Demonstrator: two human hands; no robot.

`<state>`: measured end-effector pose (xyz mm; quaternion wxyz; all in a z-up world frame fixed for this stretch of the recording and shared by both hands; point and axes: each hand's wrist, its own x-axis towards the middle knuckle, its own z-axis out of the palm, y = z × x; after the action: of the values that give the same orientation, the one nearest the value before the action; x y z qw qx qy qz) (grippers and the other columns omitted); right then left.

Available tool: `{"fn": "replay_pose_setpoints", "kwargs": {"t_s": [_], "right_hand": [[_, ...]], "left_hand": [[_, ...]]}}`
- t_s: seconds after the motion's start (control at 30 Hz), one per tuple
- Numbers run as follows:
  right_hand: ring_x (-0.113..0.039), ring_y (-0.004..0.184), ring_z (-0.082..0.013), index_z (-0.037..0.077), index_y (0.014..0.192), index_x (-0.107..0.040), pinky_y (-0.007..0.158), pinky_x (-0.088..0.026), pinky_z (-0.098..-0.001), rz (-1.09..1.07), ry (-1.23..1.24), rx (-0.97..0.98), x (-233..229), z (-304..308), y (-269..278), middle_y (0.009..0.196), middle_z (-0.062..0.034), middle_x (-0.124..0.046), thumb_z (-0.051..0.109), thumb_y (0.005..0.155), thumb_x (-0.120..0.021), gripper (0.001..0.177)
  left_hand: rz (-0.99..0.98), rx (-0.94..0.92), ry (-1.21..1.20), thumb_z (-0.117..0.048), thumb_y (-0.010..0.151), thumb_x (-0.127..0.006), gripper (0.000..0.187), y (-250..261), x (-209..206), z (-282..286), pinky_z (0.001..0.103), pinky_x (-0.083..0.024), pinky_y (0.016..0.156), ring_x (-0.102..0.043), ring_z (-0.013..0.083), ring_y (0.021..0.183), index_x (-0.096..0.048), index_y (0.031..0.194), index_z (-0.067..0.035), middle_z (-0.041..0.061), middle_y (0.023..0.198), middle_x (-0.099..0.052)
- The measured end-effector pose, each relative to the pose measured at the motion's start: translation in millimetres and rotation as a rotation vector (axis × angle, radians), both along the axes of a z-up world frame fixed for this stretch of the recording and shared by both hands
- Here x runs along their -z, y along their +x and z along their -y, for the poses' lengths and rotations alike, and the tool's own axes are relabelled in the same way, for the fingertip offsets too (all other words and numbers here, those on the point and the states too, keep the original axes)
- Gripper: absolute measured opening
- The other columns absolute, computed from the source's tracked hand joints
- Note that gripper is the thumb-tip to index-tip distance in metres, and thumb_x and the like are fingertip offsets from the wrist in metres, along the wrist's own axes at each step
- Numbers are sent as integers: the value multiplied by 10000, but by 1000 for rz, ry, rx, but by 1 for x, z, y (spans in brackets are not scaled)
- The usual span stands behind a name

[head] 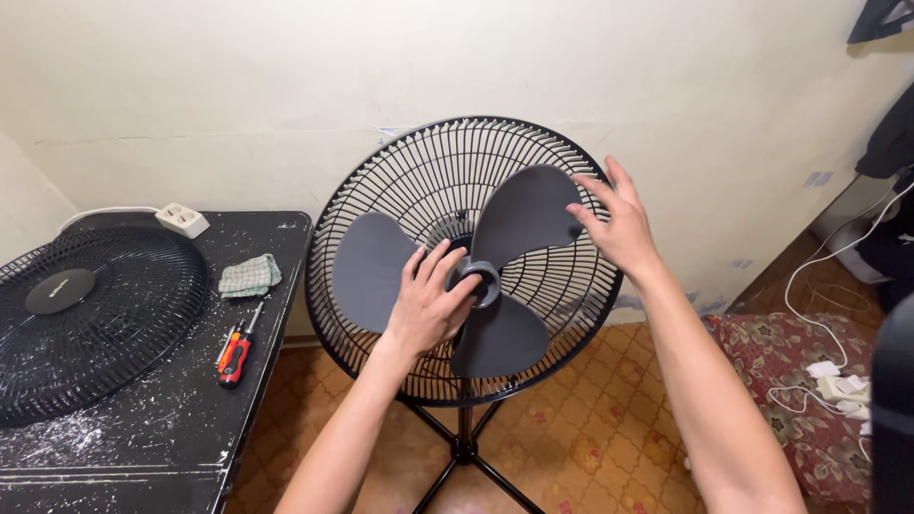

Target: The person assembles a standing fan by attaching the front grille, securing the fan blades, and adjusting the stand. They use a screwdriver to tighten components and ensure the fan is stable.

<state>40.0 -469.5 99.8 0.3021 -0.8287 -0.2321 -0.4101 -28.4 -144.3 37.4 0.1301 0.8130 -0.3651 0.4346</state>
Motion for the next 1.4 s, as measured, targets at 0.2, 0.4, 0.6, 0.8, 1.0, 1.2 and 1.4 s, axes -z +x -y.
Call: {"fn": "replay_pose_setpoints", "kwargs": {"t_s": [0.2, 0.4, 0.6, 0.8, 1.0, 1.2, 1.4], "right_hand": [[-638, 1008, -341, 21, 1038, -706, 875, -512, -419, -88, 2, 90, 3, -2, 11, 1102, -154, -654, 284, 908, -814, 313], [-627, 925, -324, 6, 958, -696, 809, -504, -411, -151, -4, 74, 5, 3, 15, 1018, -144, -638, 265, 909, -805, 285], [-629, 925, -307, -5, 947, -681, 817, -509, -398, -115, 14, 59, 6, -2, 9, 1024, -137, -636, 254, 902, -809, 292], [-615, 927, -306, -18, 886, -630, 844, -503, -400, -167, 8, 43, 14, 2, -11, 1006, -156, -615, 237, 886, -810, 312], [-639, 1036, -293, -1, 851, -634, 950, -490, -374, -150, 38, -63, 31, 5, -25, 1103, -137, -664, 216, 913, -790, 275], [-648, 1020, -267, 7, 904, -683, 926, -500, -357, -169, 122, -94, 35, 2, -22, 1086, -128, -665, 190, 923, -783, 210], [-656, 1015, -264, 6, 930, -697, 928, -501, -358, -136, 130, -73, 35, 4, -21, 1082, -129, -673, 185, 931, -790, 202]], "left_hand": [[12, -125, -20, -313, 819, -808, 402, 3, 4, 8, 628, -251, 1170, -385, 348, 1450, -687, 1174, -170, 149, 1506, -498], [87, -305, -108, -353, 808, -820, 419, 6, 18, 23, 618, -317, 1093, -447, 325, 1359, -698, 1146, -138, 105, 1388, -545], [46, -364, -259, -307, 885, -800, 387, -8, 39, 42, 416, -405, 786, -566, 245, 966, -730, 1202, -96, 47, 1093, -642], [-47, -400, -505, -234, 870, -802, 379, -22, 41, 54, 377, -451, 754, -618, 231, 888, -721, 1201, -69, 57, 1044, -672], [-152, -415, -610, -308, 840, -822, 409, -26, 36, 54, 416, -474, 753, -651, 271, 868, -721, 1136, -45, 81, 958, -660], [-233, -511, -409, -332, 871, -782, 358, -13, 34, 50, 424, -462, 700, -669, 265, 754, -711, 1082, -52, 77, 873, -638], [-112, -604, -124, -361, 896, -720, 371, 5, 39, 55, 386, -486, 647, -666, 229, 718, -693, 1092, -47, 53, 842, -626]]}}
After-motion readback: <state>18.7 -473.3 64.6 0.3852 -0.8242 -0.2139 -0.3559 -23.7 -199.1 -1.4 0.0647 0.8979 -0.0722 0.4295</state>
